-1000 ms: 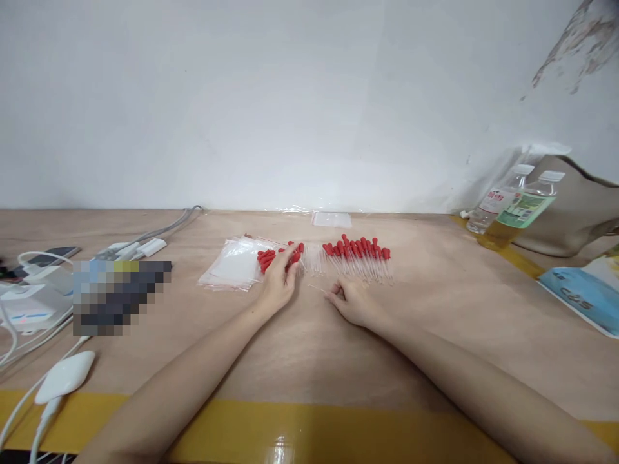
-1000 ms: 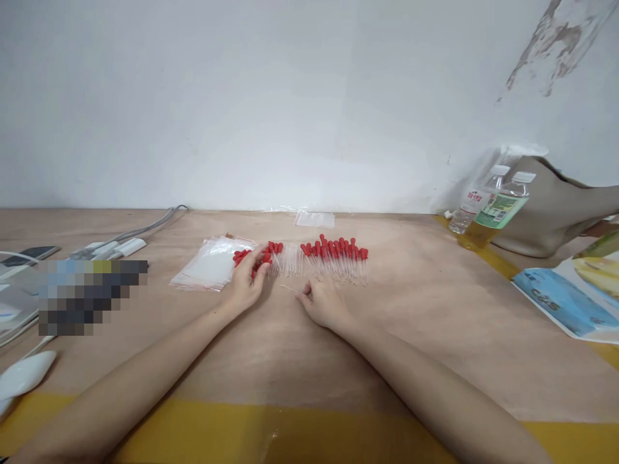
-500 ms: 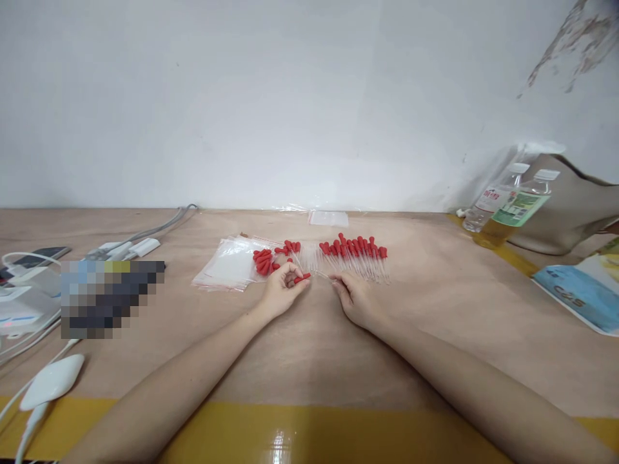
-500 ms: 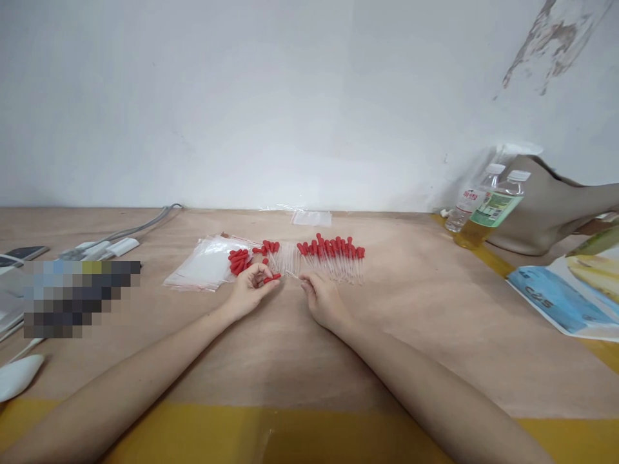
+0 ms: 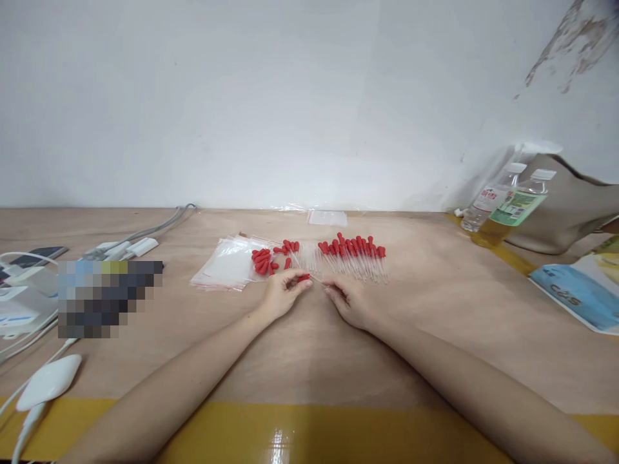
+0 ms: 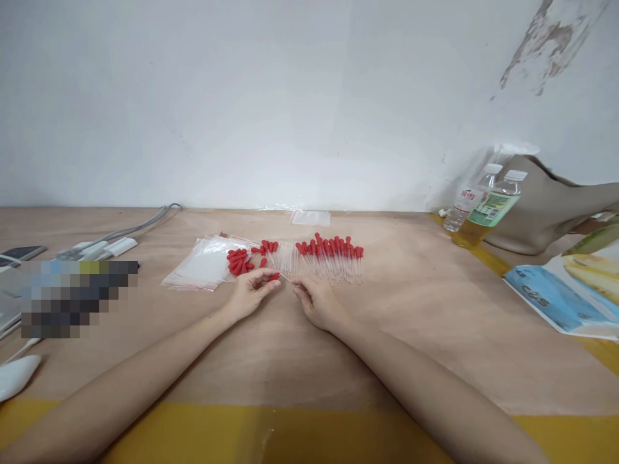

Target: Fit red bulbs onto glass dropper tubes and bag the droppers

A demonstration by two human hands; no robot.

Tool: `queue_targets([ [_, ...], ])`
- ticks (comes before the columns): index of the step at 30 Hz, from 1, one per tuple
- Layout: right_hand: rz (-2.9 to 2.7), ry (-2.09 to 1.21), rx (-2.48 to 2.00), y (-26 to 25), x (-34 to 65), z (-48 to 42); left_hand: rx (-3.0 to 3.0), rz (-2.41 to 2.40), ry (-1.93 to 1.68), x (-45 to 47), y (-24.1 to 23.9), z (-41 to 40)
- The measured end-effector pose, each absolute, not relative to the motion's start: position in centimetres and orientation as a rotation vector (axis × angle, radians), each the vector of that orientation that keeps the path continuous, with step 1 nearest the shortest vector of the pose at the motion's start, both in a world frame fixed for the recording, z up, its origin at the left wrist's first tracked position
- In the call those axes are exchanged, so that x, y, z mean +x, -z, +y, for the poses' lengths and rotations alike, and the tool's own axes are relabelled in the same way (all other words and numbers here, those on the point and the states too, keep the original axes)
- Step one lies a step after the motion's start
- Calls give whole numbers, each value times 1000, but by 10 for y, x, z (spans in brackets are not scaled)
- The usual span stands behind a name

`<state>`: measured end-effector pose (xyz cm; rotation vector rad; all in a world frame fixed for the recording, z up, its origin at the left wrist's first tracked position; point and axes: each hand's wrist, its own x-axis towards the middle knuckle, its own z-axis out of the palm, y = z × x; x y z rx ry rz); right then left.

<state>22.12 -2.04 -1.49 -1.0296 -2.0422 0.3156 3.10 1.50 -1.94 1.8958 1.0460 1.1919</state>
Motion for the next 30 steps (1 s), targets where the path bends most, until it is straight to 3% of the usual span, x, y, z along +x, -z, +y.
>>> queue_targets([
  [15,-2328,-116,-1094,9,243,-11,2298,923,-926,25,12,6],
  [30,-2396,-22,-1083,8,237,-12,2257,945,-965,29,9,-2],
])
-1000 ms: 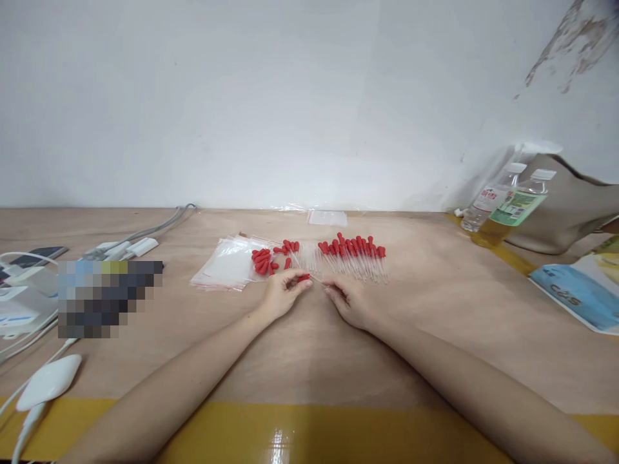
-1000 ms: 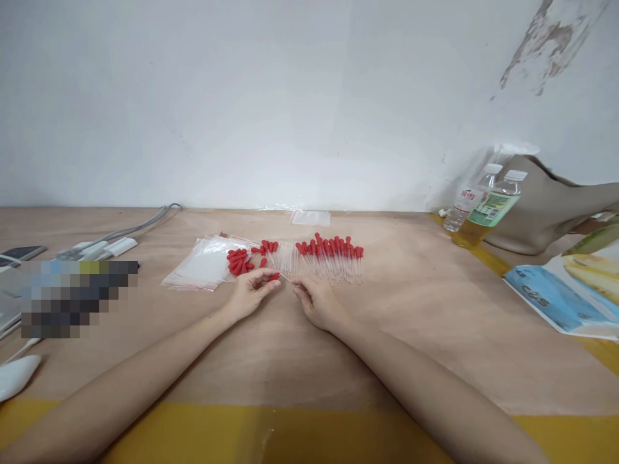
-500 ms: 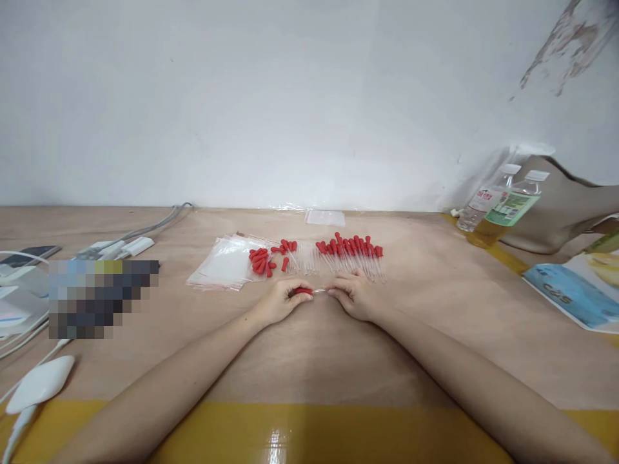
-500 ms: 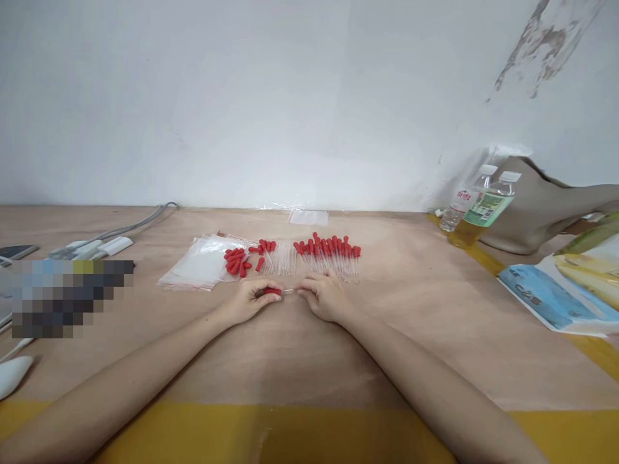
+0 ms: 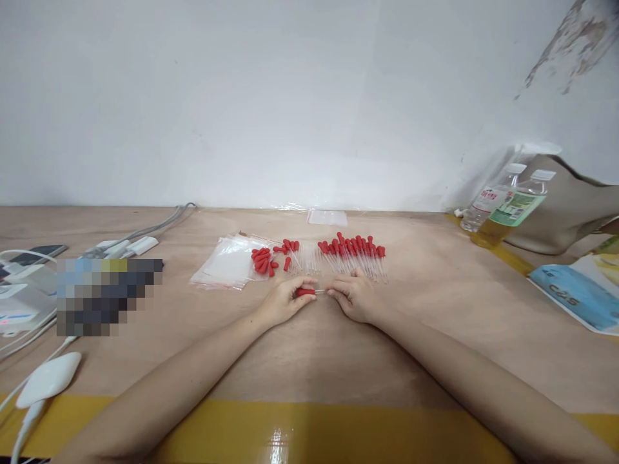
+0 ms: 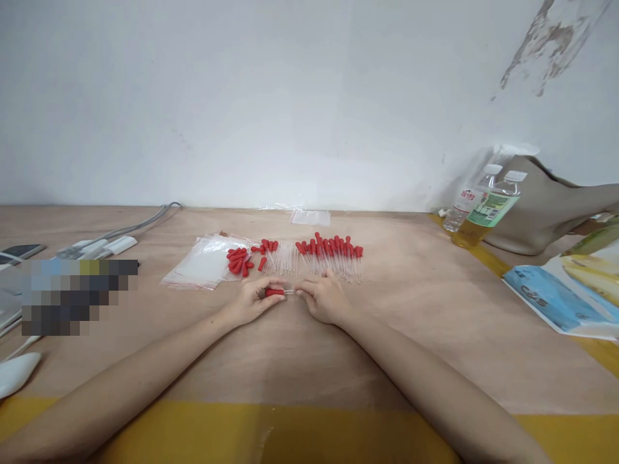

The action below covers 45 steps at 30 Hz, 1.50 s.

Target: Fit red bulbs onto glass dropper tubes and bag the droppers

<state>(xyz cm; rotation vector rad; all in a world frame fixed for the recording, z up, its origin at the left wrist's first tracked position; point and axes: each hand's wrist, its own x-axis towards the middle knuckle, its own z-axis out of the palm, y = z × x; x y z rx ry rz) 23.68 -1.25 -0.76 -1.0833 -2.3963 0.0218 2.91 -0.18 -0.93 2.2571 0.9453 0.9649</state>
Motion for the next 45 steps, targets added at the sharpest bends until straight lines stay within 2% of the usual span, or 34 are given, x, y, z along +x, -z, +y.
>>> queue_targets([
  [5,-2392,-58,-1109,8,231,-14,2312,940,-937,29,11,-1],
  [13,-2372,-315,-1171,6,220,-14,2305,898,-934,30,8,-1],
  [20,-2464,-291,-1177,-18,230,-12,2523,941,-1016,27,3,8],
  [23,-2297,-315,-1367,-24,240,-2,2634,1093,-1104,19,4,15],
  [30,-1831,-226,-1751,-24,229,48,2695,1353,-1095,10,9,23],
  [36,-1840,-102,-1900,-15,209,70,2697,1369,-1063,11,9,20],
  [45,-1962,25,-1938,-13,199,53,2672,1385,-1031,10,11,21],
])
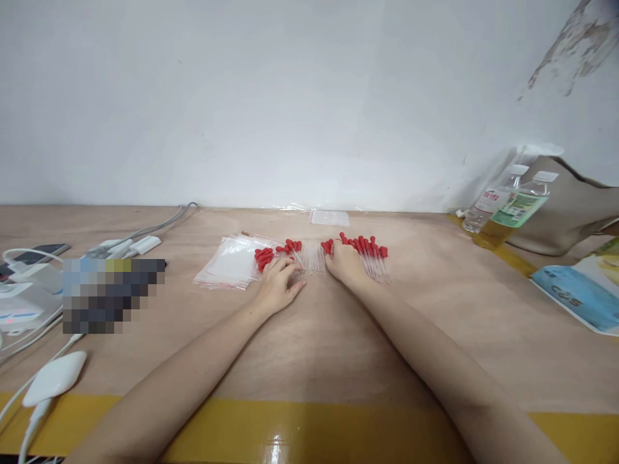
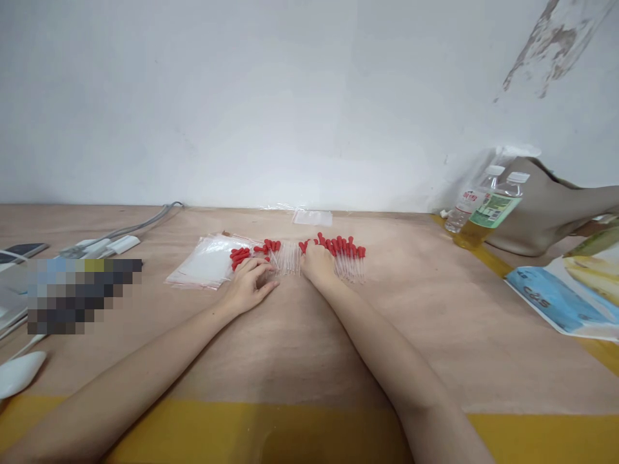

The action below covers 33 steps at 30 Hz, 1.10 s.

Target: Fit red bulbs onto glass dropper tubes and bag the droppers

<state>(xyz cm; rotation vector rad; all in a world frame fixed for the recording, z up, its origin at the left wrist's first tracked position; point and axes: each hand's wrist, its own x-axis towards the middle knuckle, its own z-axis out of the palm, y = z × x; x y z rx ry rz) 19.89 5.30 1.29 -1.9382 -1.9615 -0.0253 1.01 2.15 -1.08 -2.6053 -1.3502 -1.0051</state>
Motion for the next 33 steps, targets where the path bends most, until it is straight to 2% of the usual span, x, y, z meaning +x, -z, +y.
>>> queue_targets([
  [15,-2083,117,-1994,-16,186,49,-2552,-1392,959,11,9,20],
  [21,-2022,-44,-2068,-18,181,51,-2220,-1597,997,7,4,23],
  [27,-1900,-214,-2071,-19,181,57,-2150,-1660,862,7,0,31],
  [33,-1813,-512,-1822,-32,205,59,-2123,-1687,809,10,-3,37],
])
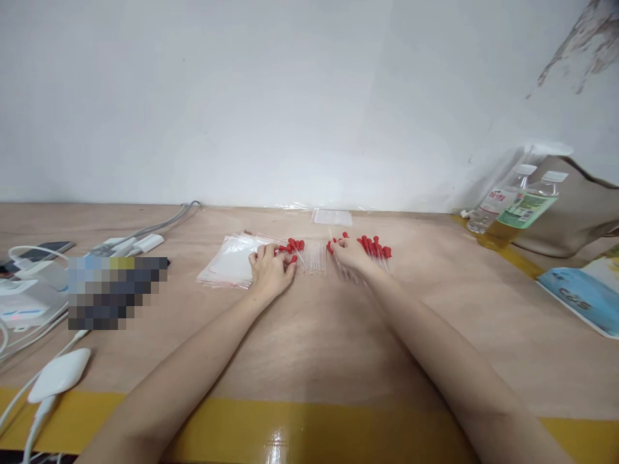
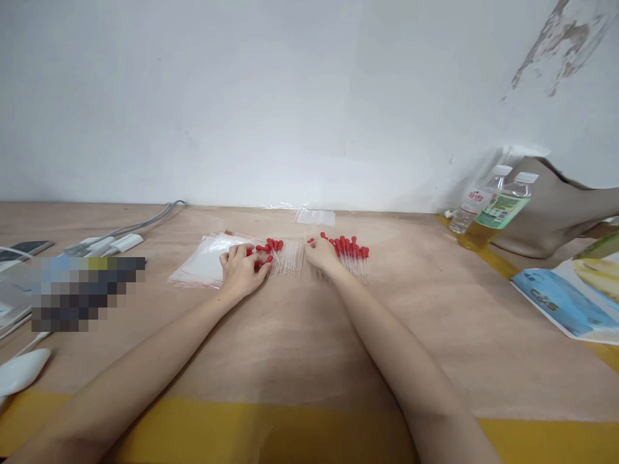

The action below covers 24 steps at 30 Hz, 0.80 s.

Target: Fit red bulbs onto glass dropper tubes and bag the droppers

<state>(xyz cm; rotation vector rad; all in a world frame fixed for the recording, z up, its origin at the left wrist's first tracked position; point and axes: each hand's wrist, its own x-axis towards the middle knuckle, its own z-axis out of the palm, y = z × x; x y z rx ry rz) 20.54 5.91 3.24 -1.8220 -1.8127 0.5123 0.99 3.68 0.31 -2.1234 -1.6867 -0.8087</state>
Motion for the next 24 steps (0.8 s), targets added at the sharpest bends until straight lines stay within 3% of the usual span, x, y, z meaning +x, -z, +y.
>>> queue_targets([
  [4,-1684,-514,-1592,-20,233,45,-2138,-1619,958,11,-5,33],
  [10,-1923,-189,-1221,10,257,1,-2586,-1357,1031,24,-4,7],
  [24,-2156,-84,-1092,24,247,-19,-2803,-1454,1030,36,6,5],
])
